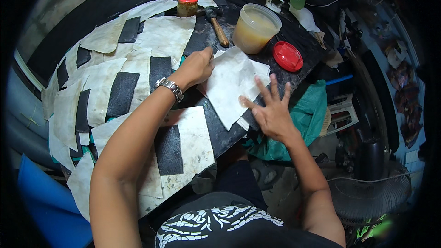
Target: The person repeatedly applies a liquid from a plastic container onto white fabric pieces using a brush. They then place a black rectangular piece onto the treated fabric and press it down. This process is repeated for multiple fabric pieces on a cluttered workbench.
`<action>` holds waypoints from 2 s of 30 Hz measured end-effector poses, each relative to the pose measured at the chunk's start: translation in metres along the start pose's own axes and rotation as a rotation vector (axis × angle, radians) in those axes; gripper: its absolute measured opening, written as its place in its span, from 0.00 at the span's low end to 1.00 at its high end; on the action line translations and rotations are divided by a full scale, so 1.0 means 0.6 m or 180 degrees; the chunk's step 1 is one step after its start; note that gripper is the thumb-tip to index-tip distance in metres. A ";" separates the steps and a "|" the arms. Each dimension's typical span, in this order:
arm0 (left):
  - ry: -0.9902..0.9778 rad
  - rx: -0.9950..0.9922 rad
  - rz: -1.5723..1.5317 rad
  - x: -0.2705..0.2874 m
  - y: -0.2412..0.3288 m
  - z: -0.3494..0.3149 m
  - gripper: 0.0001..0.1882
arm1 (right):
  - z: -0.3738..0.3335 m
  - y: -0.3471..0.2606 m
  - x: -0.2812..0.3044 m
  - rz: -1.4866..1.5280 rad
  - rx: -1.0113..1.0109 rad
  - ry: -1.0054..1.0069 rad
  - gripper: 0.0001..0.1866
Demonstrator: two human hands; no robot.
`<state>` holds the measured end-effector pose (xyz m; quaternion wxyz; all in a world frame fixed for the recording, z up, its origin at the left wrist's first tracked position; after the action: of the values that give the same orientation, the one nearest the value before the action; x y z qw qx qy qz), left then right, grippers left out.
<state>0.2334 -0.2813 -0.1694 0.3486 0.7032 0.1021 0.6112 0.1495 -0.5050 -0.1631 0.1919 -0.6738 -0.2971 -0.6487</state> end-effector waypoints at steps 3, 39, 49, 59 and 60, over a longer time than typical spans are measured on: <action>0.0157 0.0101 -0.0204 0.004 0.003 0.011 0.11 | 0.008 0.016 0.015 -0.0033 -0.0373 0.0354 0.21; 0.0283 0.0384 -0.0646 0.018 -0.062 0.020 0.19 | 0.033 0.087 0.024 0.2612 -0.0208 0.0115 0.29; 0.0436 0.0441 -0.0621 0.018 -0.056 0.018 0.16 | -0.046 -0.030 -0.017 0.0522 -0.0953 0.0339 0.22; 0.0608 0.0549 -0.0228 0.013 -0.037 0.018 0.17 | 0.034 0.026 0.002 -0.0232 -0.1075 0.0549 0.21; 0.0645 0.0531 -0.0321 0.016 -0.038 0.016 0.18 | 0.032 0.025 0.005 -0.0388 -0.1019 0.0588 0.21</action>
<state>0.2512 -0.2626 -0.1762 0.3071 0.6584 0.2224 0.6502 0.1739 -0.5034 -0.1602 0.0691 -0.6141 -0.2115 -0.7572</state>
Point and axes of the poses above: each hand's wrist, its own z-axis towards the middle knuckle, its own x-axis out of the back of the hand, y = z × x, the point moved 7 cm from there along z, towards the middle knuckle, and after that the axes turned 15 degrees about -y, right-handed, at the moved point
